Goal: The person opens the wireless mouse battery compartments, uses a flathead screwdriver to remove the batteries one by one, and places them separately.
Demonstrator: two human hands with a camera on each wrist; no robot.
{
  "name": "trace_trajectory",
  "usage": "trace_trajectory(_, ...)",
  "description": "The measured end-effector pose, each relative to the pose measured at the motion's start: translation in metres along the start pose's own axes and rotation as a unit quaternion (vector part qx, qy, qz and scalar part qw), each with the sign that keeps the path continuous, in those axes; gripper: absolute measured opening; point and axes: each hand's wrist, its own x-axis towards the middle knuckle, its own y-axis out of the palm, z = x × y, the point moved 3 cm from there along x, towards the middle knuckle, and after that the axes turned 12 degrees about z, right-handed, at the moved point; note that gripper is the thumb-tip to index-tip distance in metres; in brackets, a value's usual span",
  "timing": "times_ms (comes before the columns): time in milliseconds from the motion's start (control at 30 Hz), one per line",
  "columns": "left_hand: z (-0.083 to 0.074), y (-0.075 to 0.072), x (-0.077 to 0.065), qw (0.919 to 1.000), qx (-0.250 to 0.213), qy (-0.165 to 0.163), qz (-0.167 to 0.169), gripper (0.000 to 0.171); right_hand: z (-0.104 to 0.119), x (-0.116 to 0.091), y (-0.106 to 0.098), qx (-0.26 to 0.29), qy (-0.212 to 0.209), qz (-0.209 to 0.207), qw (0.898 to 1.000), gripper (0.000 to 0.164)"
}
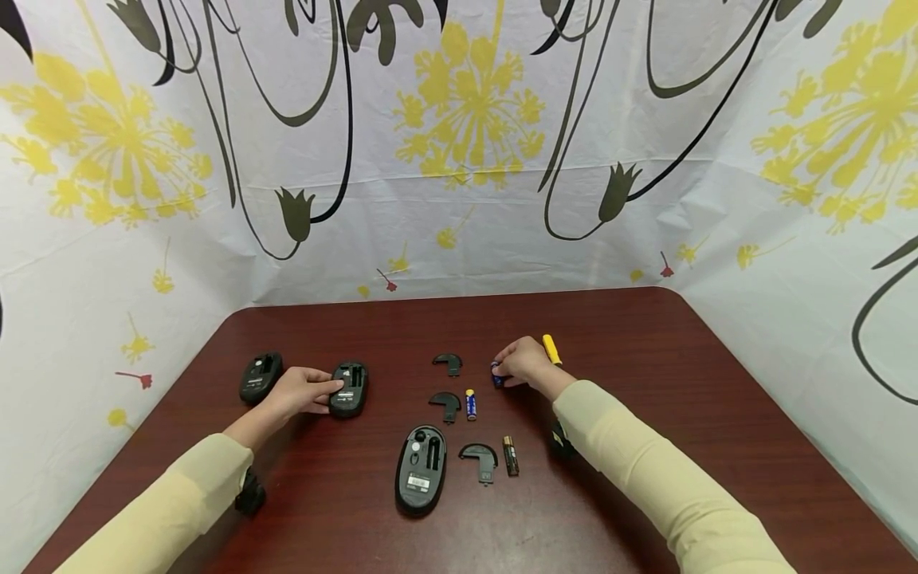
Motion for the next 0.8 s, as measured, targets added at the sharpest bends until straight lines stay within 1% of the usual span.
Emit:
trace_trajectory(200,-0.0004,-0.0006,-0.0015,0.9999,0.012,-0.003,-0.007,0.048,-0.0023,0.0022,-0.0036,0.031,0.012,0.005,0.999,0.027)
trace_trajectory(367,-0.0011,-0.0016,-0.0024,0.9999,0.009,-0.007,-0.012,0.046,-0.0067,0.0062,-0.0063,0.057,0.017,0.01,0.998,0.026)
trace_trajectory(600,-0.0005,-0.0025,-0.0028,0.9997,0.003,-0.012,-0.019,0.041,-0.0092,0.0081,-0.0079,0.064,0.016,0.01,0.998,0.026)
trace_trajectory(800,-0.0015,-0.0039,-0.0044,0.9996,0.012,-0.015,-0.02,0.04,-0.0075,0.0059,-0.0077,0.074,0.015,0.017,0.997,0.029)
